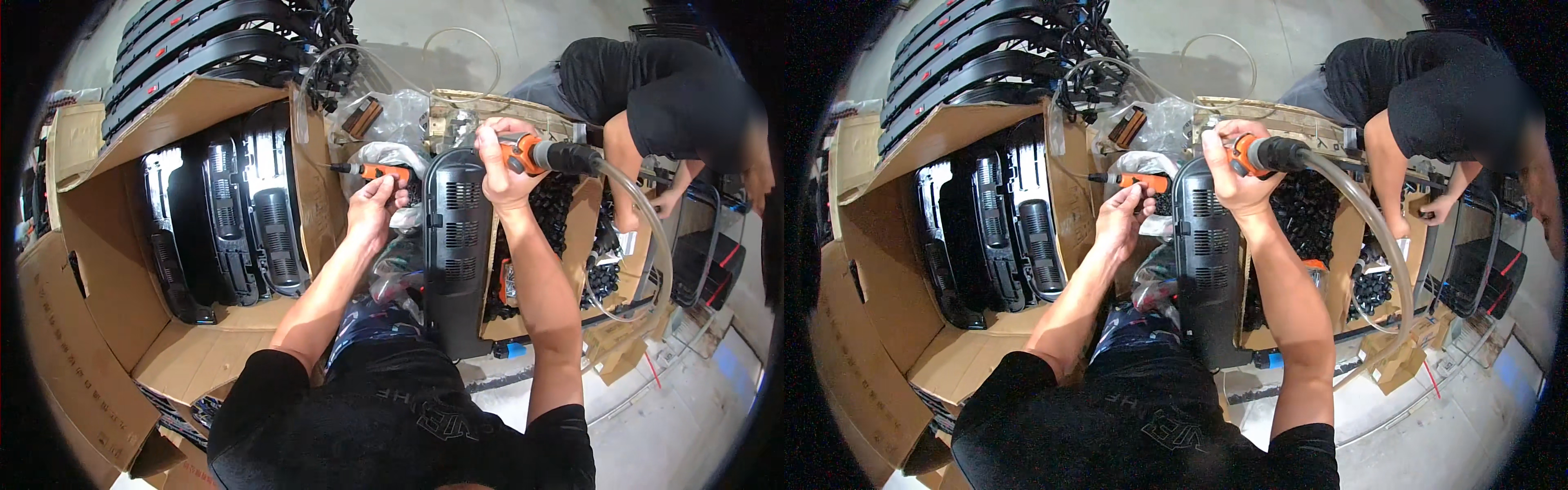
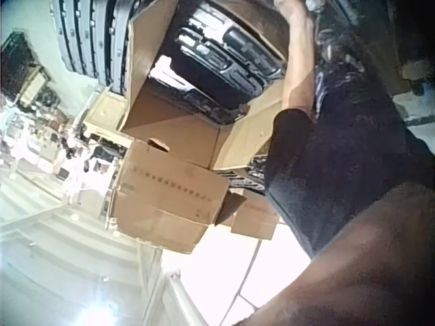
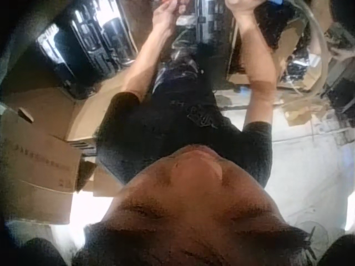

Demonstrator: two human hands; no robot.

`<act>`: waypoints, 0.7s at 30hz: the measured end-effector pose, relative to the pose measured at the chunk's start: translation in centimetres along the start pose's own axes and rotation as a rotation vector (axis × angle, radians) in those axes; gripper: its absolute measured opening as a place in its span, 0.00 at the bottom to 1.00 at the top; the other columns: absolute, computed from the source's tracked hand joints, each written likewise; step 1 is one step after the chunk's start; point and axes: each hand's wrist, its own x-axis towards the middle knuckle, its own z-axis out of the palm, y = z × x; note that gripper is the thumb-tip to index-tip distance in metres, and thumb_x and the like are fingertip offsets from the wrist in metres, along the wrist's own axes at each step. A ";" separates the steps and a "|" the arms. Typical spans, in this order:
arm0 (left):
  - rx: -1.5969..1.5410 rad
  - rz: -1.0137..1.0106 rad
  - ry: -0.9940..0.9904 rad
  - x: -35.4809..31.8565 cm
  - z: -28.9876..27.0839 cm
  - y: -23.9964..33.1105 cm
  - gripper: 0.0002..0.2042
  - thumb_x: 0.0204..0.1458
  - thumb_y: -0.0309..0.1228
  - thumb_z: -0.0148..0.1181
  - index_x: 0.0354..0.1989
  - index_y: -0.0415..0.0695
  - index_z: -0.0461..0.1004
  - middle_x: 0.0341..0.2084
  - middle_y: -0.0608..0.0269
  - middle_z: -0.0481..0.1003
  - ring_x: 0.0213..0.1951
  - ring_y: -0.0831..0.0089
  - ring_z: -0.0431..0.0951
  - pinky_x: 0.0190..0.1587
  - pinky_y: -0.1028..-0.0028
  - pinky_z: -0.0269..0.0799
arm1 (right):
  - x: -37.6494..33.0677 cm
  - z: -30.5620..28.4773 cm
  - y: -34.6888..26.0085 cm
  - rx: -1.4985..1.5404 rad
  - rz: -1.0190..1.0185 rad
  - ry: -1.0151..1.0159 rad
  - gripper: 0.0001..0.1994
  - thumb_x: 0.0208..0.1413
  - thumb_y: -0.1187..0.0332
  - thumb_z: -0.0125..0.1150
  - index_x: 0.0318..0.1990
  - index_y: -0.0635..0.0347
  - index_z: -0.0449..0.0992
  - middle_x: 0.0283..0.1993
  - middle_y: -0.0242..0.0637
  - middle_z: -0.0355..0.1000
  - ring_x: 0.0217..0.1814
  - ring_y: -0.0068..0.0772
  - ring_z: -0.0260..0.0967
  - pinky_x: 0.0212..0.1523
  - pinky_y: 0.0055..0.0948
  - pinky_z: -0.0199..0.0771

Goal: Manually assemble metal frames and electronic parts using power drivers in a factory setting.

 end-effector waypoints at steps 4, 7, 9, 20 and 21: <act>-0.065 0.006 -0.006 -0.7 0.7 0.8 0.09 0.58 0.24 0.58 0.45 0.34 0.74 0.36 0.55 0.78 0.34 0.70 0.79 0.39 0.71 0.79 | -0.2 -0.3 0.7 0.003 -0.008 0.016 0.08 0.50 0.81 0.62 0.36 0.66 0.69 0.31 0.42 0.72 0.28 0.28 0.71 0.35 0.28 0.74; -0.044 0.020 -0.035 -1.3 1.5 1.1 0.09 0.58 0.26 0.60 0.43 0.34 0.75 0.34 0.56 0.78 0.33 0.71 0.79 0.39 0.71 0.79 | -0.1 -0.6 0.9 0.003 -0.032 0.017 0.08 0.51 0.81 0.61 0.37 0.66 0.70 0.31 0.43 0.73 0.29 0.28 0.71 0.35 0.28 0.74; -0.019 -0.025 -0.107 -1.4 1.6 1.0 0.08 0.58 0.28 0.60 0.41 0.35 0.76 0.31 0.59 0.78 0.31 0.73 0.78 0.36 0.74 0.78 | 0.0 -0.6 0.5 0.010 -0.045 0.022 0.08 0.51 0.80 0.61 0.37 0.66 0.70 0.32 0.43 0.73 0.29 0.28 0.71 0.35 0.28 0.74; -0.049 -0.272 -0.357 -3.6 3.8 -1.5 0.10 0.60 0.33 0.58 0.37 0.38 0.77 0.25 0.65 0.77 0.22 0.81 0.73 0.25 0.82 0.70 | -5.8 -1.8 -7.6 0.204 0.061 0.032 0.11 0.60 0.65 0.53 0.43 0.65 0.68 0.40 0.49 0.71 0.34 0.33 0.67 0.40 0.36 0.69; -0.067 -0.284 -0.382 -3.9 3.9 -1.6 0.10 0.60 0.33 0.58 0.37 0.38 0.77 0.25 0.65 0.77 0.22 0.80 0.73 0.25 0.82 0.70 | -6.2 -1.7 -8.2 0.212 0.067 0.037 0.11 0.61 0.64 0.53 0.43 0.64 0.68 0.40 0.49 0.71 0.33 0.33 0.67 0.39 0.36 0.68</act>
